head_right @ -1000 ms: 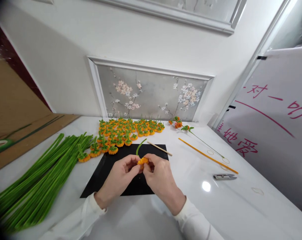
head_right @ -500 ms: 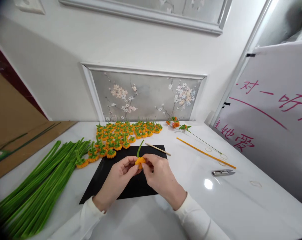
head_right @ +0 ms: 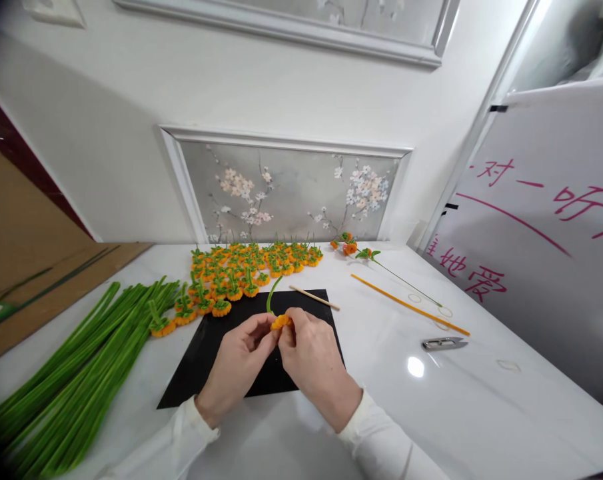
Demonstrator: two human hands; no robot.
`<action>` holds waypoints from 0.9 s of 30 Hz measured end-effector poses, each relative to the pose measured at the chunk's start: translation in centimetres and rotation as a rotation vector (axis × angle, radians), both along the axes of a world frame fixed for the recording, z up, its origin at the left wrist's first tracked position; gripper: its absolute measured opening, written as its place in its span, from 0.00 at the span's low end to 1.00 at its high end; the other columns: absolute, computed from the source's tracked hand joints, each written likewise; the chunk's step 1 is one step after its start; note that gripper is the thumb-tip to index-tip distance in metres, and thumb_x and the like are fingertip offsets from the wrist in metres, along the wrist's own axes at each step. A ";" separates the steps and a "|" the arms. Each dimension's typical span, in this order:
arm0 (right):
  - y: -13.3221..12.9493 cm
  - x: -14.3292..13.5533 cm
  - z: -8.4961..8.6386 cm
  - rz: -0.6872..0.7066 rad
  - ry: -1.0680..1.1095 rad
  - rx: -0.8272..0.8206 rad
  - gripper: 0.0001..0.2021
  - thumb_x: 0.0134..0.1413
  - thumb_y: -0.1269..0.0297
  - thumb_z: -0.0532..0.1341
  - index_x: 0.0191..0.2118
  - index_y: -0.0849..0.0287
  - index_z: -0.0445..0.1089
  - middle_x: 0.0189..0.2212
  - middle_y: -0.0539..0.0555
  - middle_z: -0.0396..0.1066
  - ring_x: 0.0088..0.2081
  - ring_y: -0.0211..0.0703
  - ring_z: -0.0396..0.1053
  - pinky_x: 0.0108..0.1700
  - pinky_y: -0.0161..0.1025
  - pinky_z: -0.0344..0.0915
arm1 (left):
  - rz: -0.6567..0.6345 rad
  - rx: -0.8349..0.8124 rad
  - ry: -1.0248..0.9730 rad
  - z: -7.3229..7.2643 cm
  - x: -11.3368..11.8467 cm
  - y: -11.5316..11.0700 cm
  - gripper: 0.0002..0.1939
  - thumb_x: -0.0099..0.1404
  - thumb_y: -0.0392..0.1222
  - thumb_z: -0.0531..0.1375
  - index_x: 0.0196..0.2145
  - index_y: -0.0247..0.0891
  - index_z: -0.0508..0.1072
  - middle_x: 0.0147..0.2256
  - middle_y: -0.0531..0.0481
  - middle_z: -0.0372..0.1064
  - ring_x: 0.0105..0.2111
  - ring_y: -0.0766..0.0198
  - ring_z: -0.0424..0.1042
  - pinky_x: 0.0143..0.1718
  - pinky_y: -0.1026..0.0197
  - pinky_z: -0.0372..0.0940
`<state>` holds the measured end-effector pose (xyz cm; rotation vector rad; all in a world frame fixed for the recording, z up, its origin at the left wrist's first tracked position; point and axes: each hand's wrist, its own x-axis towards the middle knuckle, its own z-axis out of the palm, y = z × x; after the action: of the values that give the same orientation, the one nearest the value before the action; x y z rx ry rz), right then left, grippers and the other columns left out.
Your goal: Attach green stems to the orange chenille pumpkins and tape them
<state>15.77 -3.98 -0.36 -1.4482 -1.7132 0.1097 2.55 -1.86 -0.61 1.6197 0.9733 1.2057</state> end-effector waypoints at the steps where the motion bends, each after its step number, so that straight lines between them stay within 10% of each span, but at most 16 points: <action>1: 0.1 0.1 0.0 0.012 0.022 -0.022 0.11 0.52 0.74 0.54 0.39 0.61 0.70 0.29 0.55 0.75 0.29 0.45 0.73 0.31 0.37 0.68 | -0.005 -0.027 -0.030 0.0 0.0 0.0 0.07 0.58 0.38 0.60 0.36 0.37 0.74 0.34 0.50 0.74 0.36 0.61 0.74 0.40 0.61 0.69; 9: 0.6 2.0 -0.1 0.224 0.272 0.005 0.14 0.59 0.70 0.53 0.50 0.59 0.66 0.38 0.55 0.74 0.31 0.38 0.73 0.33 0.35 0.72 | -0.089 -0.465 -0.453 1.2 -0.6 0.4 0.10 0.58 0.37 0.63 0.39 0.36 0.72 0.37 0.49 0.74 0.36 0.67 0.74 0.43 0.64 0.70; 15: 0.7 2.6 0.3 0.315 0.114 0.093 0.20 0.54 0.74 0.57 0.53 0.53 0.66 0.51 0.56 0.68 0.53 0.45 0.65 0.54 0.46 0.64 | -0.183 -0.641 -0.577 2.0 -1.1 0.3 0.12 0.59 0.31 0.61 0.41 0.38 0.70 0.33 0.51 0.72 0.29 0.70 0.74 0.33 0.70 0.71; 19: 0.6 2.2 0.4 0.349 0.226 -0.040 0.16 0.56 0.72 0.57 0.50 0.55 0.65 0.35 0.50 0.74 0.36 0.39 0.73 0.42 0.38 0.70 | -0.225 -0.813 -0.640 2.1 -1.2 0.3 0.09 0.60 0.30 0.58 0.39 0.37 0.71 0.32 0.51 0.70 0.28 0.71 0.74 0.31 0.73 0.70; 27: -0.2 1.5 0.1 0.205 0.066 0.128 0.06 0.57 0.72 0.56 0.41 0.57 0.65 0.30 0.51 0.73 0.31 0.40 0.71 0.35 0.35 0.67 | -0.098 -0.347 -0.287 1.8 -0.9 0.1 0.13 0.63 0.46 0.58 0.44 0.39 0.71 0.42 0.48 0.71 0.42 0.62 0.72 0.45 0.59 0.69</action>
<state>17.22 -4.22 -0.26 -1.1619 -1.7774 0.1541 1.60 -1.73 1.16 1.1720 0.8533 1.0961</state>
